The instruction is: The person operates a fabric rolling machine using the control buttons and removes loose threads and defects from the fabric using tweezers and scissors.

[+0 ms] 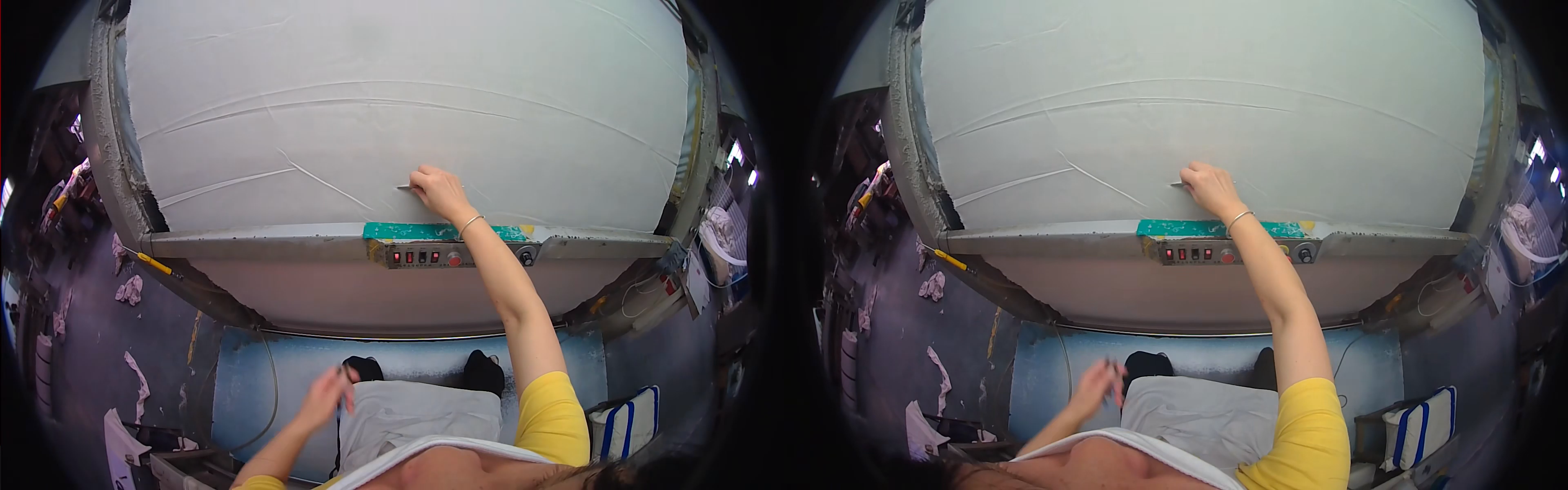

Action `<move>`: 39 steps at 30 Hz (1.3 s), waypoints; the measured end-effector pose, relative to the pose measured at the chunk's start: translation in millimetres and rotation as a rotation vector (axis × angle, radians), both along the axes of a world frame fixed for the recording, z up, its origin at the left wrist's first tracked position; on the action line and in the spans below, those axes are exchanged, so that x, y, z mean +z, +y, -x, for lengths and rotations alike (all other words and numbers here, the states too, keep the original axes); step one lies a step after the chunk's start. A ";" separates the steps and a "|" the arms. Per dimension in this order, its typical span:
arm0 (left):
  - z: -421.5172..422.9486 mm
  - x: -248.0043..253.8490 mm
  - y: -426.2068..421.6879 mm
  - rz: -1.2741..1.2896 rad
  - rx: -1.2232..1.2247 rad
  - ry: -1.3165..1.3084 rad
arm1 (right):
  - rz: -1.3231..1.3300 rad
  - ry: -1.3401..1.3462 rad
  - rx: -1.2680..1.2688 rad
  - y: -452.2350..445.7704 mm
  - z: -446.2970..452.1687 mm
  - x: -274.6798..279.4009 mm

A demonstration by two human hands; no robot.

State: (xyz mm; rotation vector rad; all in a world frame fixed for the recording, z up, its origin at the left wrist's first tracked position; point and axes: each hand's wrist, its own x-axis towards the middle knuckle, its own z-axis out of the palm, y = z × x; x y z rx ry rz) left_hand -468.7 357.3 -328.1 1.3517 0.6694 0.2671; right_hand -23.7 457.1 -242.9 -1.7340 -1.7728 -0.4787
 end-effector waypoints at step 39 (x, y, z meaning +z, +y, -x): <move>-265.7 50.1 230.4 -1.793 0.287 -0.202 | 0.009 0.042 0.163 -5.6 -12.7 4.6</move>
